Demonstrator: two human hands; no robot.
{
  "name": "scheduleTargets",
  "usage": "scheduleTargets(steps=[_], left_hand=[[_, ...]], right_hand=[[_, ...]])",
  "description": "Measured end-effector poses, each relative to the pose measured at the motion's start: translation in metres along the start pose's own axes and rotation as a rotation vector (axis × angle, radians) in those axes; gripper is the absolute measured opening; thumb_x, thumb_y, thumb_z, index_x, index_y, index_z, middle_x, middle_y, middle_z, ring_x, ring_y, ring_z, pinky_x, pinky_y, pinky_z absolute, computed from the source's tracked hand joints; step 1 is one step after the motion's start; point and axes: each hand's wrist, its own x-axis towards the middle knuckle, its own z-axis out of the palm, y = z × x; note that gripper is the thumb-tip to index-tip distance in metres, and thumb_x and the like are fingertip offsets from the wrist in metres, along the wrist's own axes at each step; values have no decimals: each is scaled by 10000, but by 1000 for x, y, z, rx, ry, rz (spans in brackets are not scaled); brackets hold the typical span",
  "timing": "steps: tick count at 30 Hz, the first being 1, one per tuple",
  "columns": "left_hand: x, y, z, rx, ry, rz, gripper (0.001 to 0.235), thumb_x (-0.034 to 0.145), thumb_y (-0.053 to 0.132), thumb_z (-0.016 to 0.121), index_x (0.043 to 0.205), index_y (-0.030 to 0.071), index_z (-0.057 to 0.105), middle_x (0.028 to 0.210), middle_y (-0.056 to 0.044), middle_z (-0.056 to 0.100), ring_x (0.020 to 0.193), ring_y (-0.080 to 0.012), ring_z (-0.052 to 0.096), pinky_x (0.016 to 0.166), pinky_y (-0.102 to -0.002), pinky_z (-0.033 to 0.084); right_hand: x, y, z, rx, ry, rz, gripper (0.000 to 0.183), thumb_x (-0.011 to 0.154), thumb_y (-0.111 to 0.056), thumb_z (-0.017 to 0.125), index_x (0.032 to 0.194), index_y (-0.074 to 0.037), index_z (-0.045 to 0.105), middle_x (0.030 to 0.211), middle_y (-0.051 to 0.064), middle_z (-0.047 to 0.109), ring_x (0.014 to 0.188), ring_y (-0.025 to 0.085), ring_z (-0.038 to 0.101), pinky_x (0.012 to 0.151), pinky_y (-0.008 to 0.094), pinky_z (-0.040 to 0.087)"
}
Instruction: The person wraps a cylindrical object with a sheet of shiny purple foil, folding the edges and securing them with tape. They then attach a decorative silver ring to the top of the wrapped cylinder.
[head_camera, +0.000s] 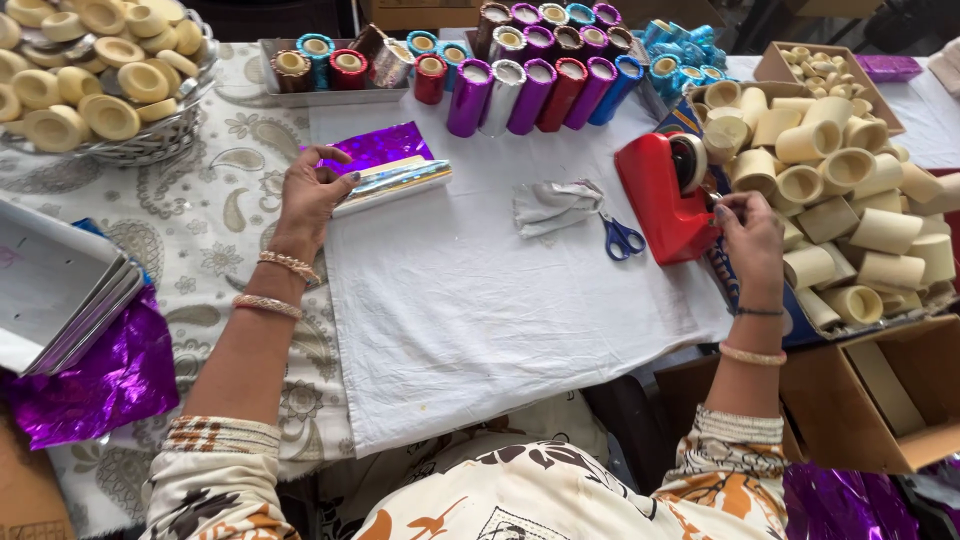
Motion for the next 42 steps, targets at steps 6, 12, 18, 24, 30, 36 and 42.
scheduleTargets(steps=[6,12,18,24,30,36,42], left_hand=[[-2,7,2,116,53,10,299,862,-20,767,1118,84,654,761,47,606,649,-40,513,522,-197,387],[2,-6,0,20,-12,75,277,855,-5,776,1091,79,658,713,72,573,628,-23,478,545,-185,382],[1,-1,3,71,19,42,280,839,6,786,1079,93,672,667,99,493,602,-17,404,531,-205,342],[3,-3,4,59,23,51,274,841,21,802,1065,105,668,671,101,511,609,-14,415,540,-199,364],[5,-6,5,74,25,48,277,831,10,807,1058,95,675,698,98,550,626,-11,454,550,-197,396],[3,-5,7,82,27,58,288,830,8,801,1071,92,669,674,69,518,613,-31,427,541,-214,374],[1,1,8,98,57,59,287,823,32,812,1061,98,666,695,80,516,628,-31,440,543,-221,387]], right_hand=[[-15,32,23,417,81,28,310,1044,-5,636,1274,-69,438,884,42,654,642,103,572,519,250,458],[-18,74,50,771,218,41,240,1111,-29,718,1204,-40,498,937,67,645,711,112,590,604,254,524],[-27,66,62,1041,322,63,215,1096,-28,721,1156,-54,517,1003,66,686,824,129,650,671,252,560],[-39,105,74,1220,231,227,190,1006,13,663,1143,-89,579,986,50,693,833,128,656,711,233,573],[-93,-15,92,1029,-80,78,241,1023,-32,650,1257,-33,594,1111,71,686,1010,158,686,956,280,581],[-54,-126,150,801,-595,-214,130,1001,-24,654,1124,12,632,1005,112,709,953,177,717,901,328,601],[-23,-222,193,774,-829,-331,96,990,-62,667,1064,-2,671,1011,70,726,947,158,721,892,309,620]])
